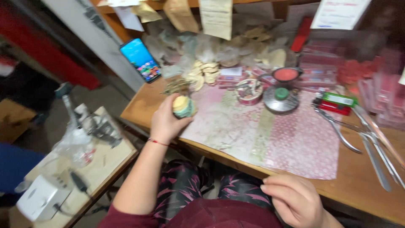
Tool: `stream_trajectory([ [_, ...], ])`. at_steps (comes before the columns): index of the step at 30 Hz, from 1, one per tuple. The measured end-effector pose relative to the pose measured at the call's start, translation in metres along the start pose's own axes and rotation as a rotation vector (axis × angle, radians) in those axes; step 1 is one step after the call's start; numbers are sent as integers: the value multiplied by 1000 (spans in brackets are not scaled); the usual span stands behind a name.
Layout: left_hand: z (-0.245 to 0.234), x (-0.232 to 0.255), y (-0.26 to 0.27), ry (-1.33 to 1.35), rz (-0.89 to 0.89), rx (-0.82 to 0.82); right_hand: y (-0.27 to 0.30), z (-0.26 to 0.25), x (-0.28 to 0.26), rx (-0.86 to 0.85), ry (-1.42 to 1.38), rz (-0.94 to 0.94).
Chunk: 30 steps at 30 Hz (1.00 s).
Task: Applying and shaping material on a dental model using tools at a laboratory bench.
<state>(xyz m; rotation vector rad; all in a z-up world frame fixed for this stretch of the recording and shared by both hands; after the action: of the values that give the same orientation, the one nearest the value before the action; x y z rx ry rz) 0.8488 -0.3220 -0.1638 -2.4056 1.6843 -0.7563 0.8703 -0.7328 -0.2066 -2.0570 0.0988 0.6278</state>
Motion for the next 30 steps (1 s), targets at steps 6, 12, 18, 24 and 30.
stream_trajectory([
  [6,0,-10,-2,50,-57,-87,-35,-2,-4,-96,132,92],
  [12,-4,22,60,-31,173,271,-73,-20,30,-162,568,541],
  [18,10,73,72,263,589,141,-111,-24,73,-152,673,865],
  [24,49,122,-24,352,685,84,-132,-5,120,32,517,1085],
  [30,75,147,-81,1,555,-190,-120,-7,110,80,536,1107],
])
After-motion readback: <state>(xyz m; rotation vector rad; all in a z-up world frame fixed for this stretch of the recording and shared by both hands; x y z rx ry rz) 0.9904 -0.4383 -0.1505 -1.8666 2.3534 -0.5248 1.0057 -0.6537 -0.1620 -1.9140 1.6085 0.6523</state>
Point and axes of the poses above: each hand's wrist, its own y-axis away from the middle knuckle, its own z-axis out of the palm, x = y × z, the point moved 4 cm from there along -y, towards the middle knuckle, and after that the axes turned 2 degrees about -y, right-handed, at the moved point
